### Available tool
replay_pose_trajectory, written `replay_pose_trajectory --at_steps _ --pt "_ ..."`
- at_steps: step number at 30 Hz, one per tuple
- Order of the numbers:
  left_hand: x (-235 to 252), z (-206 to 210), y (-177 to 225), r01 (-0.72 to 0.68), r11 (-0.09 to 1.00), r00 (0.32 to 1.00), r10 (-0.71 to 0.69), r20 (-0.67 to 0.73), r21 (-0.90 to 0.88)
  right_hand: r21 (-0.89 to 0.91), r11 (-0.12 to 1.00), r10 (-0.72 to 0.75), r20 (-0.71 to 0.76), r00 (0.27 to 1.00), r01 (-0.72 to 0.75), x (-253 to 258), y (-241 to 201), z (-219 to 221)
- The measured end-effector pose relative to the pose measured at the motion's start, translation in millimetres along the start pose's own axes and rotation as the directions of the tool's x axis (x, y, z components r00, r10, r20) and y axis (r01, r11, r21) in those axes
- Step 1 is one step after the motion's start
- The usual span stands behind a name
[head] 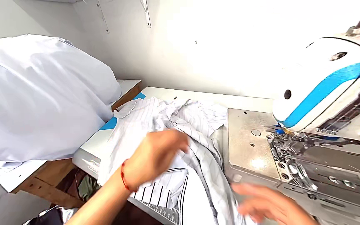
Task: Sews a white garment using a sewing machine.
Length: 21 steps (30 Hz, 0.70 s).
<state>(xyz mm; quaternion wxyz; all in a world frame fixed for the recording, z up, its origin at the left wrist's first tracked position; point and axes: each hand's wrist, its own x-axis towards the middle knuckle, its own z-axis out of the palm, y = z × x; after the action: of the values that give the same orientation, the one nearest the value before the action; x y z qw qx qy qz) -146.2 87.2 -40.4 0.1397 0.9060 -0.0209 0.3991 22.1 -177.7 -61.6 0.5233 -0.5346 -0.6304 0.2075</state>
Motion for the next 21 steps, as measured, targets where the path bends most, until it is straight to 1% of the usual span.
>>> replay_pose_trajectory --at_steps 1,2,3,4,5,6,7,8,9,10,11,12,13,14,15,16,17,18,19,20,21 --pt "8 1 14 -0.048 0.999 0.999 0.049 0.025 -0.013 -0.025 1.000 -0.015 -0.003 1.000 0.015 8 -1 11" --pt "8 -2 13 0.003 0.999 1.000 -0.004 0.006 0.042 -0.056 0.997 -0.044 -0.013 0.999 0.043 12 -5 17" --pt "4 -9 0 0.166 0.977 0.986 -0.167 -0.007 0.134 -0.080 0.994 -0.079 -0.027 0.997 0.076 12 -9 20" --pt "-4 -15 -20 0.387 0.899 0.917 -0.398 0.013 0.205 -0.084 0.992 -0.101 -0.033 0.994 0.098 8 -14 20" --pt "-11 -18 -45 0.589 0.776 0.784 -0.616 0.074 0.227 -0.066 0.993 -0.103 -0.030 0.994 0.101 2 -16 19" --pt "-19 -15 -71 0.721 0.654 0.637 -0.756 0.152 0.227 -0.039 0.995 -0.088 -0.022 0.996 0.087 -3 -16 18" --pt "-25 -4 -87 0.782 0.583 0.545 -0.811 0.211 0.222 -0.011 0.999 -0.053 -0.007 0.999 0.053 -7 -13 19" --pt "-27 9 -86 0.792 0.583 0.544 -0.809 0.222 0.183 0.007 1.000 -0.004 0.011 1.000 0.004 -9 -10 22" --pt "-20 19 -69 0.767 0.632 0.612 -0.773 0.168 0.110 0.002 0.999 0.047 0.016 0.999 -0.047 -7 -6 25" --pt "-8 23 -43 0.698 0.716 0.710 -0.695 0.111 0.018 -0.014 0.995 0.094 0.001 0.996 -0.094 -3 -3 30" --pt "3 26 -11 0.580 0.808 0.814 -0.572 0.099 -0.102 -0.028 0.991 0.128 -0.032 0.991 -0.129 2 -1 34" --pt "12 26 20 0.434 0.865 0.901 -0.409 0.145 -0.252 -0.038 0.988 0.146 -0.083 0.986 -0.150 7 2 36" --pt "19 25 45 0.284 0.865 0.953 -0.208 0.219 -0.414 -0.043 0.986 0.153 -0.166 0.974 -0.162 8 5 39" --pt "25 23 59 0.170 0.831 0.963 -0.026 0.270 -0.529 -0.021 0.986 0.152 -0.290 0.945 -0.165 7 8 39" --pt "27 21 60 0.123 0.818 0.949 0.068 0.307 -0.562 0.014 0.987 0.150 -0.404 0.903 -0.158 4 9 36" --pt "25 21 53 0.127 0.841 0.933 0.078 0.351 -0.525 0.078 0.984 0.177 -0.458 0.871 -0.158 0 12 26" --pt "18 22 41 0.157 0.888 0.909 0.041 0.415 -0.432 0.133 0.979 0.198 -0.478 0.856 -0.153 -7 16 14" --pt "7 28 30 0.198 0.924 0.874 -0.015 0.485 -0.328 0.148 0.977 0.207 -0.501 0.840 -0.153 -16 20 1" --pt "-7 37 20 0.220 0.945 0.842 -0.059 0.536 -0.241 0.117 0.980 0.196 -0.524 0.829 -0.158 -28 24 -12" --pt "-20 48 14 0.216 0.960 0.831 -0.085 0.550 -0.177 0.054 0.987 0.153 -0.556 0.817 -0.148 -41 27 -25" --pt "-31 59 10 0.183 0.972 0.859 -0.086 0.504 -0.145 -0.040 0.990 0.082 -0.598 0.797 -0.132 -53 29 -35"
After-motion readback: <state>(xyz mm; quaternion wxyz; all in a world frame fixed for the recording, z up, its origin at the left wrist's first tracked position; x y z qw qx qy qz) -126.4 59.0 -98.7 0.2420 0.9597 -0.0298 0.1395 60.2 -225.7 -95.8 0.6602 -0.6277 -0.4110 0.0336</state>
